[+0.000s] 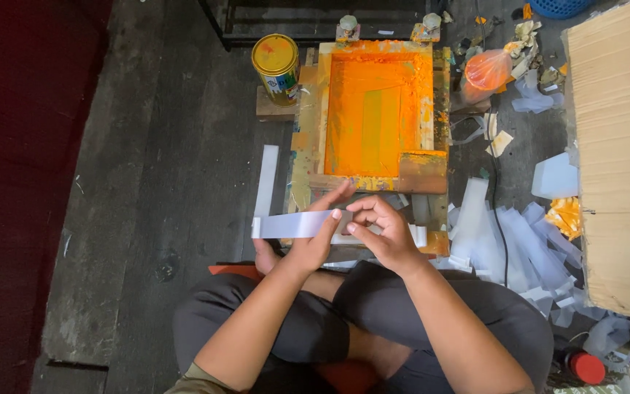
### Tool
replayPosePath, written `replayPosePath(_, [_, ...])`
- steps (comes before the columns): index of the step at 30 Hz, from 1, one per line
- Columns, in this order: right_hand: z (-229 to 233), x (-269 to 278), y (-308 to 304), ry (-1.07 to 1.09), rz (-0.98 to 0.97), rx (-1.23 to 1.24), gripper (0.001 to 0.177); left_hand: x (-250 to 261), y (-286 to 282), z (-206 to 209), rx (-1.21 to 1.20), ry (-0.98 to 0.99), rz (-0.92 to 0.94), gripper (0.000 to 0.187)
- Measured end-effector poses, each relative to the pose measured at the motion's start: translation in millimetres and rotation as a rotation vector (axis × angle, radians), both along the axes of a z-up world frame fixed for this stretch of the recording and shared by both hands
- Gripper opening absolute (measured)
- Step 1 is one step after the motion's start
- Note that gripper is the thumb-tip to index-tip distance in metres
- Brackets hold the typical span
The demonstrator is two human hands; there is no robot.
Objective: The person spreads orange ink evenly across a screen printing frame using a squeegee. They then pick up a white strip of material, inspect it, and place it onto the inked screen.
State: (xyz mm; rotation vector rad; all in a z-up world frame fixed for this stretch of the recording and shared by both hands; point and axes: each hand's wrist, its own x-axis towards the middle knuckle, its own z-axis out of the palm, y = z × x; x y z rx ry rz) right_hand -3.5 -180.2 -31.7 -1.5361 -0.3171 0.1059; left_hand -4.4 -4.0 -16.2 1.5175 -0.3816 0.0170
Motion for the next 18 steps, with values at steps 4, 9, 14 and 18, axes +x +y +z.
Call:
replayPosePath(4, [-4.5, 4.5, -3.6, -0.019, -0.013, -0.018, 0.03, 2.0, 0.0, -10.9, -0.007, 0.025, 0.036, 0.037])
replayPosePath(9, [-2.2, 9.8, -8.7, -0.02, -0.056, -0.033, 0.026, 0.2, -22.6, 40.0, -0.004, 0.666, 0.32, 0.06])
replayPosePath(14, [18.9, 15.2, -20.3, 0.0, -0.085, -0.059, 0.029, 6.5, -3.2, 60.6, 0.083, 0.79, 0.358, 0.075])
replayPosePath(18, [16.7, 19.9, -37.3, 0.051, -0.115, -0.058, 0.032, 2.5, 5.5, 45.3, -0.034, 0.785, 0.382, 0.062])
